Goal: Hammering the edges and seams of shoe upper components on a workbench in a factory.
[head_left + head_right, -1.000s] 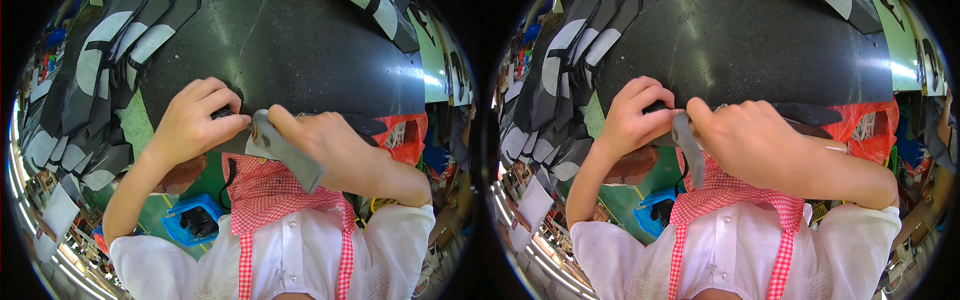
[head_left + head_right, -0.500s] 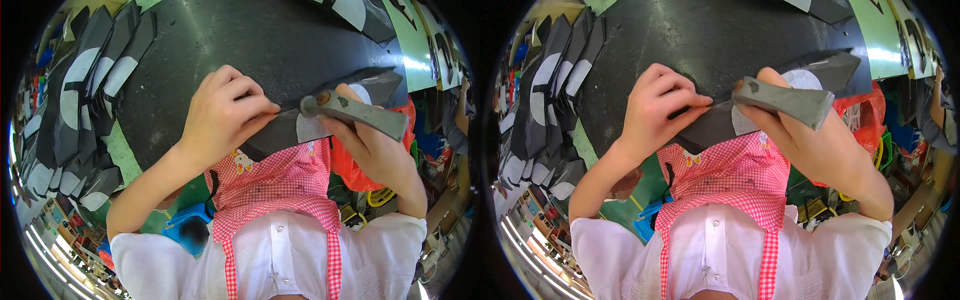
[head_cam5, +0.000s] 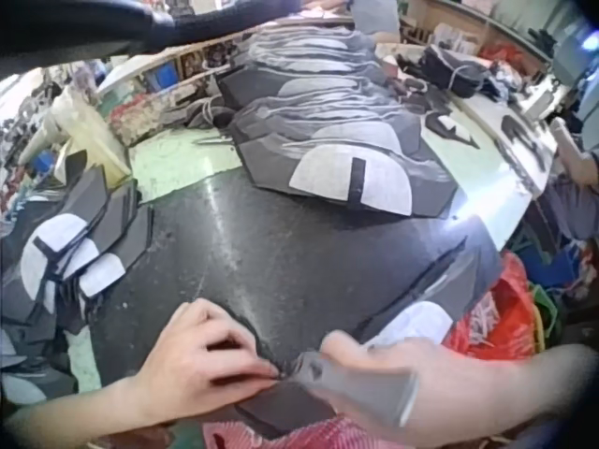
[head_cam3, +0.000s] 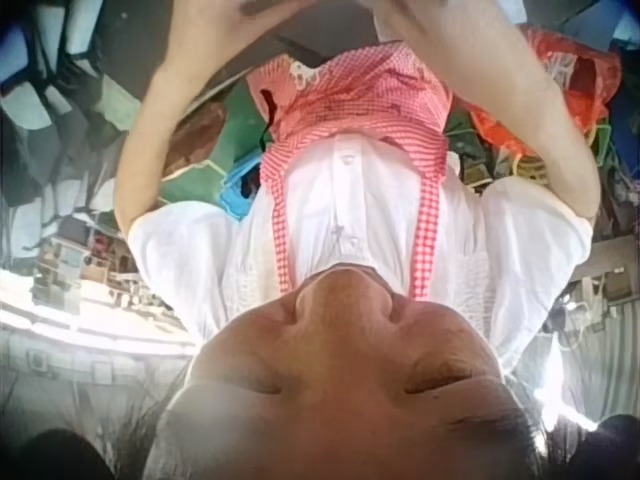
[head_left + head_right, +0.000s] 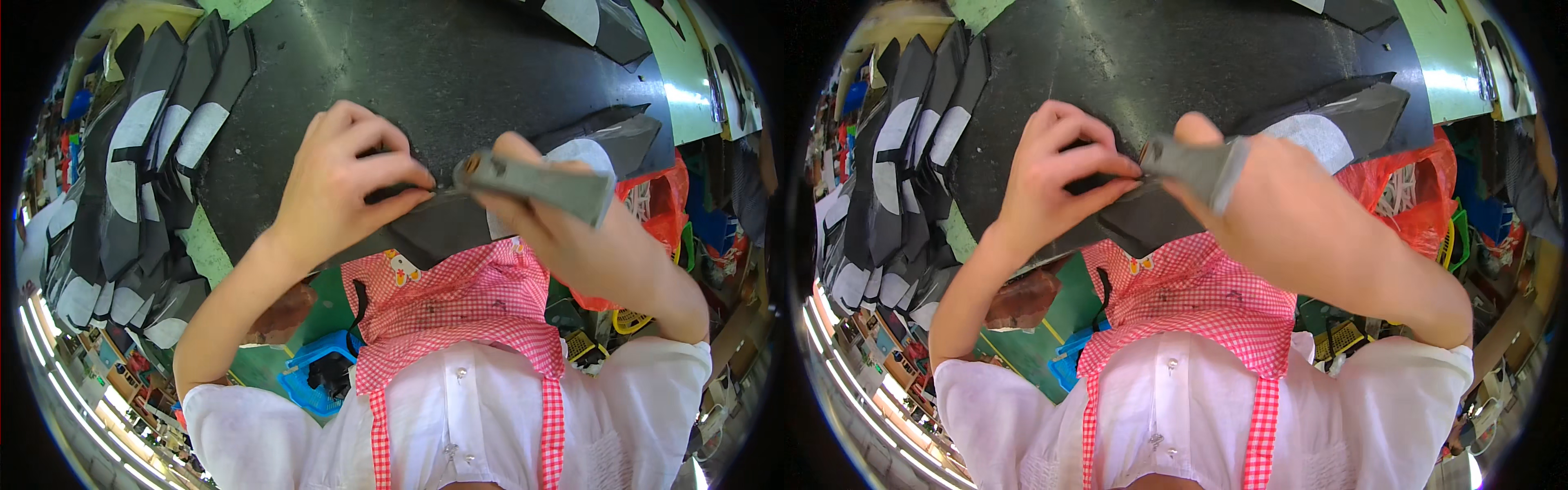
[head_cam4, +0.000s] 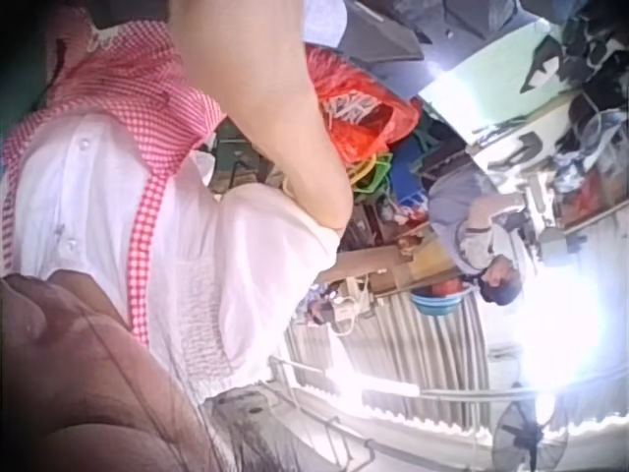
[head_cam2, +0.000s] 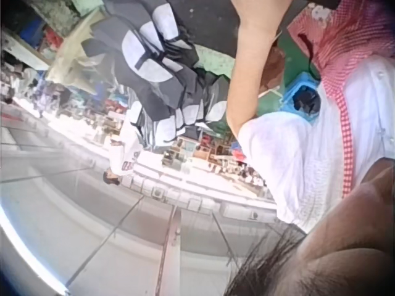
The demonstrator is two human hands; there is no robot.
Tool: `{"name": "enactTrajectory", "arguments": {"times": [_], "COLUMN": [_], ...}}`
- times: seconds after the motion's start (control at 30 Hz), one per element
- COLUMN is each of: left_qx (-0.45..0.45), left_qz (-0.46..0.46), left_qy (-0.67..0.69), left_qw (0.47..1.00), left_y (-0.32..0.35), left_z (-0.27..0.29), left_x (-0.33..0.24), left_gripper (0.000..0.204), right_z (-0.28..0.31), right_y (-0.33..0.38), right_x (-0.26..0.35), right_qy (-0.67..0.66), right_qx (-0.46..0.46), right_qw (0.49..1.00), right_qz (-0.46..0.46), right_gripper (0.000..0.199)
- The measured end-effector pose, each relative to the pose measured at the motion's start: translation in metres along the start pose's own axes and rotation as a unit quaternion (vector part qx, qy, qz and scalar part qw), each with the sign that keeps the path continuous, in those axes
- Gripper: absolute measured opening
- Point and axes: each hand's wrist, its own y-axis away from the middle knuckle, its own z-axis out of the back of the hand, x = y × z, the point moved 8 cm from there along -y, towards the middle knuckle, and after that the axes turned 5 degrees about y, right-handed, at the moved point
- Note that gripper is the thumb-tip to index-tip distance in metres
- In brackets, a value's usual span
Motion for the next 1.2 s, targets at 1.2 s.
{"name": "enactTrajectory", "arguments": {"times": [1.2], "left_qx": [-0.177], "left_qz": [-0.099], "left_qy": [-0.016], "left_qw": [0.979], "left_y": [-0.031], "left_z": [-0.082], "left_x": [-0.074], "left_gripper": [0.049], "right_z": [0.076], "right_y": [0.005], "right_x": [-0.061], "right_qy": [-0.193], "right_qx": [-0.229], "right_qw": [0.924], "right_qz": [-0.239], "right_gripper": [0.031]}}
